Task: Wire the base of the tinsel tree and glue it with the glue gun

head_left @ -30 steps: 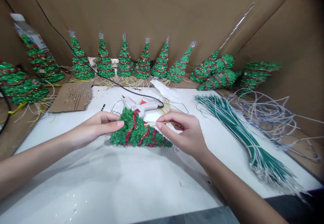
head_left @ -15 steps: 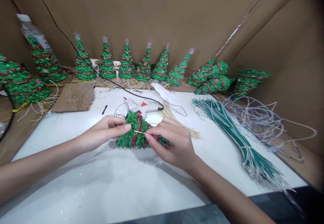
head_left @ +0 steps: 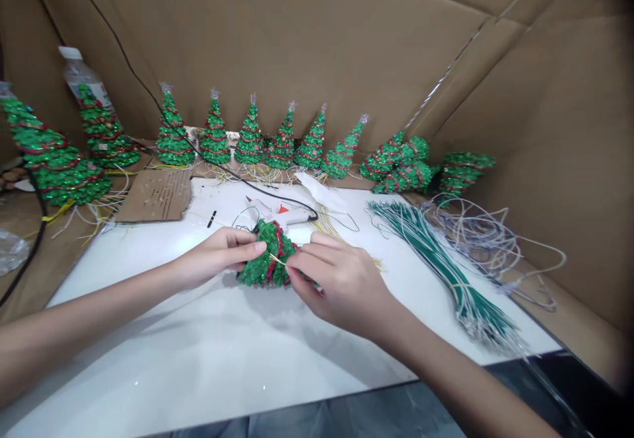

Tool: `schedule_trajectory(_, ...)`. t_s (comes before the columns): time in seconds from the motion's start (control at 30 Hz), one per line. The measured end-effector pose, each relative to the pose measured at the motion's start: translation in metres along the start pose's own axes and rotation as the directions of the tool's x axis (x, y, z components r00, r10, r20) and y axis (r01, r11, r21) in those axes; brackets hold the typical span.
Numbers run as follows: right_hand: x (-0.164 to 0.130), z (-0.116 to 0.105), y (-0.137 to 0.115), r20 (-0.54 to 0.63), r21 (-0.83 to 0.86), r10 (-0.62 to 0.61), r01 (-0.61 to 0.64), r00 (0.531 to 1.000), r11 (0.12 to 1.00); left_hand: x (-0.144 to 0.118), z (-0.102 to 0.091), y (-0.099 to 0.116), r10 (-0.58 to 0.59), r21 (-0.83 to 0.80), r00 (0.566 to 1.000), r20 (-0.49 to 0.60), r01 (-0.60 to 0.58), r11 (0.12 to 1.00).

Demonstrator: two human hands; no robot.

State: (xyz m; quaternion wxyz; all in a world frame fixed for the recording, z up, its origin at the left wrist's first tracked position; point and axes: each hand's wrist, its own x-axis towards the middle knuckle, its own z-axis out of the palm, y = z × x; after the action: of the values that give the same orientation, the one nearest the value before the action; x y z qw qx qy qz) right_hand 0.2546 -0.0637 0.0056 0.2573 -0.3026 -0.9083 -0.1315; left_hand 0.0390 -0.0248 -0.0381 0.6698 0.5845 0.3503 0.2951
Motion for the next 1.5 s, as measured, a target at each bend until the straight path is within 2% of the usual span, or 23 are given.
schedule_trajectory(0.13, 0.009, -0.005, -0.002, 0.079, -0.069, 0.021, -0.015, 0.997, 0.997, 0.001, -0.001, -0.001, 0.005, -0.033, 1.000, 0.004, -0.005, 0.999)
schedule_trajectory(0.27, 0.021, -0.011, 0.001, 0.175, -0.085, 0.099, -0.085, 0.980, 0.993, 0.000, 0.000, 0.001, 0.002, -0.091, 1.000, -0.003, -0.002, 0.996)
schedule_trajectory(0.47, 0.033, -0.014, -0.003, 0.377, -0.113, 0.263, -0.238, 0.888, 0.965, 0.001, 0.002, 0.003, 0.004, -0.150, 1.000, 0.012, -0.002, 0.989)
schedule_trajectory(0.57, 0.035, -0.014, -0.008, 0.407, -0.140, 0.301, -0.267, 0.862, 0.954, 0.002, 0.002, 0.002, 0.011, -0.156, 1.000, 0.012, -0.009, 0.988)
schedule_trajectory(0.83, 0.046, -0.016, -0.023, 0.428, -0.203, 0.341, -0.279, 0.837, 0.939, 0.006, 0.001, 0.001, 0.028, -0.157, 1.000, -0.005, -0.029, 0.987)
schedule_trajectory(1.07, 0.049, -0.012, -0.020, 0.399, -0.160, 0.297, -0.253, 0.868, 0.954, 0.005, 0.001, -0.002, 0.036, -0.154, 0.999, -0.013, -0.038, 0.987)
schedule_trajectory(1.3, 0.030, 0.007, -0.005, 0.336, -0.074, 0.246, -0.235, 0.909, 0.969, 0.008, 0.001, -0.010, 0.053, -0.148, 0.999, 0.010, -0.051, 0.988)
schedule_trajectory(1.43, 0.016, 0.013, 0.002, 0.167, 0.176, 0.209, -0.238, 0.963, 0.955, 0.009, 0.002, -0.014, 0.026, -0.105, 1.000, -0.007, -0.027, 0.994)
schedule_trajectory(1.5, 0.010, 0.011, 0.004, 0.120, 0.276, 0.213, -0.238, 0.970, 0.931, 0.009, 0.002, -0.016, 0.014, -0.109, 0.999, -0.035, -0.017, 0.994)
